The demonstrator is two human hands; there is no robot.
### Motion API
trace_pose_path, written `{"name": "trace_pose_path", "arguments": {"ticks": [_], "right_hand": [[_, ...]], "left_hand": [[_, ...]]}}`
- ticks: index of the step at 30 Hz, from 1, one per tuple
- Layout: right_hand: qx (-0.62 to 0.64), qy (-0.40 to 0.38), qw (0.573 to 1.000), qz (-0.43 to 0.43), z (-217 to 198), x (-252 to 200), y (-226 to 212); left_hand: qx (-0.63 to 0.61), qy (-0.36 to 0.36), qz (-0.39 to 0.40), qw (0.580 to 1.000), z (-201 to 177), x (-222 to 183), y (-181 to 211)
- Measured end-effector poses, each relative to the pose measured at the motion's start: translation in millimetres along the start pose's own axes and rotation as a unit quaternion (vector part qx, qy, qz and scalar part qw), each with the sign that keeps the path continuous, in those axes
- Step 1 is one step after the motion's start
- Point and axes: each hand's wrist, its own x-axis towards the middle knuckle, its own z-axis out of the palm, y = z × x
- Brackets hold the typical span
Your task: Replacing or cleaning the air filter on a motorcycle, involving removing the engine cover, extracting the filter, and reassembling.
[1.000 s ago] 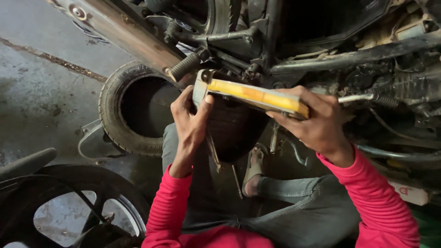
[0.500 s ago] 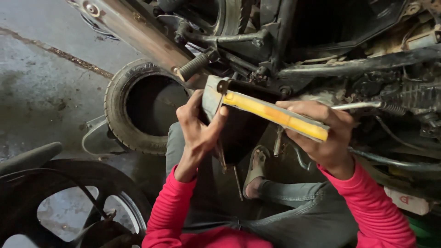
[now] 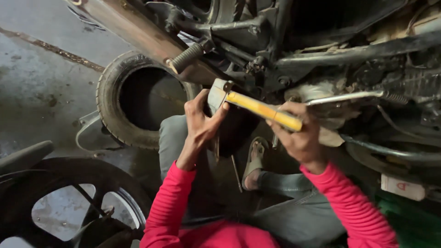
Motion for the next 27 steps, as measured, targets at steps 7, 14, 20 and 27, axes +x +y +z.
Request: {"name": "trace_pose_path", "arguments": {"ticks": [7, 14, 20, 27], "right_hand": [[-0.145, -0.005, 0.975, -0.169, 8.2, -21.4, -5.7], [-0.072, -0.041, 0.976, -0.202, 10.4, -22.5, -3.9], [-0.077, -0.069, 0.975, -0.199, 6.5, -30.6, 8.2], [-0.122, -0.096, 0.957, -0.246, 6.9, -25.0, 7.6]], "left_hand": [[-0.041, -0.019, 0.060, 0.997, 23.3, -17.5, -61.0], [-0.086, 0.018, 0.162, 0.983, 27.9, -17.1, -78.9], [-0.083, 0.017, 0.177, 0.981, 27.0, -21.4, -83.6], [-0.069, 0.015, 0.147, 0.987, 20.5, -25.7, -85.5]]}}
